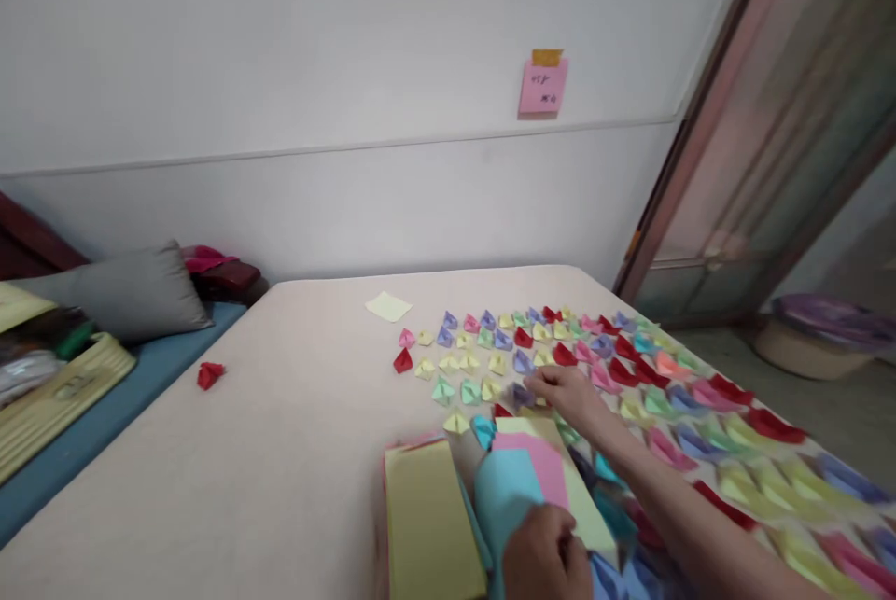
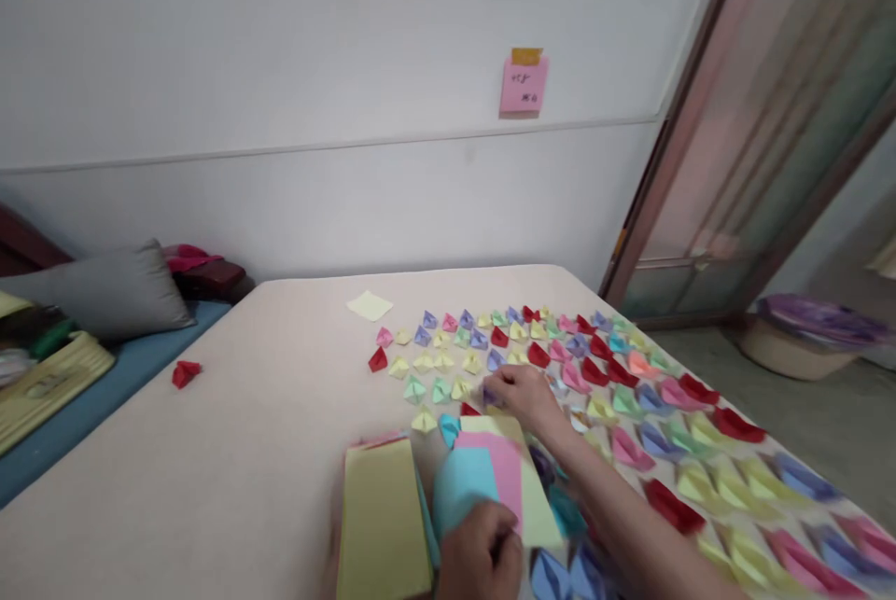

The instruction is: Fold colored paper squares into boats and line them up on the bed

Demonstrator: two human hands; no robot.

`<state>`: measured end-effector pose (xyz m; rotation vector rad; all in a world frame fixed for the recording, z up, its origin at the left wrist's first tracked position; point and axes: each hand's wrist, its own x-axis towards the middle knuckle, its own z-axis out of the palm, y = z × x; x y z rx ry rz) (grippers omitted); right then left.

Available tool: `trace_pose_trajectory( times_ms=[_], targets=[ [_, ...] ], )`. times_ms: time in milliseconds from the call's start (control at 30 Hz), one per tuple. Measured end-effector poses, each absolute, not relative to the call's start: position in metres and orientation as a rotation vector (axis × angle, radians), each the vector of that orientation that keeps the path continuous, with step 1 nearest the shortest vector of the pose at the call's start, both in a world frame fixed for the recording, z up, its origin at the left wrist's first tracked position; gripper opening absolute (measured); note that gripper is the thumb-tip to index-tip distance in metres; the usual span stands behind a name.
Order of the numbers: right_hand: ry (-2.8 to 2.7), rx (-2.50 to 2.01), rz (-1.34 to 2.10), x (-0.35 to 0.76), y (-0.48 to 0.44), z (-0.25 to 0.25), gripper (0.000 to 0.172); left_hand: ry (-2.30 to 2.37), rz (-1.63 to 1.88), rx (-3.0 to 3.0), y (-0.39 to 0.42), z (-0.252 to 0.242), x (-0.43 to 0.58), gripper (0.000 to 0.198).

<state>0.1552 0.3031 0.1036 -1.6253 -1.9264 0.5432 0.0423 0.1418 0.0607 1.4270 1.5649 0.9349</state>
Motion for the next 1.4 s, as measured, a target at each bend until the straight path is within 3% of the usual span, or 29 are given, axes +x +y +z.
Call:
trace_pose_trajectory(
  times_ms=[267,500,733,900,1133,1233,1400],
  targets=[
    [-1.576,-1.554,0.721,0.19,0.212,0.073,0.027,1.751,1.168,1.389,0.142,0.084,-0.017,0.019],
    [-1.762,-1.931,0.597,0.194,0.214,0.064,0.016,1.812,0.93,1.632,0.141,0.081,0.001,0.021],
    [-1.656,-1.977,0.715,0.188,0.227,0.053,0.023,1.735,0.569,2.339,0.12,0.037,0.063,0.053],
    [-1.51,-1.705,0.886,0.181,0.225,0.061,0.03,1.882,0.494,2.564,0.12,0.019,0.063,0.043],
    [-1.081,-1.12,1.243,0.181,0.212,0.085,0.032,2.133,0.684,2.241,0.136,0.051,0.019,0.045],
    [-0.697,-0.727,1.507,0.189,0.206,0.094,0.037,2.005,0.843,2.016,0.139,0.059,0.007,0.037],
    [-0.498,-0.561,1.724,0.191,0.197,0.1,0.037,1.516,1.26,1.421,0.14,0.074,0.01,0.031]
  ],
)
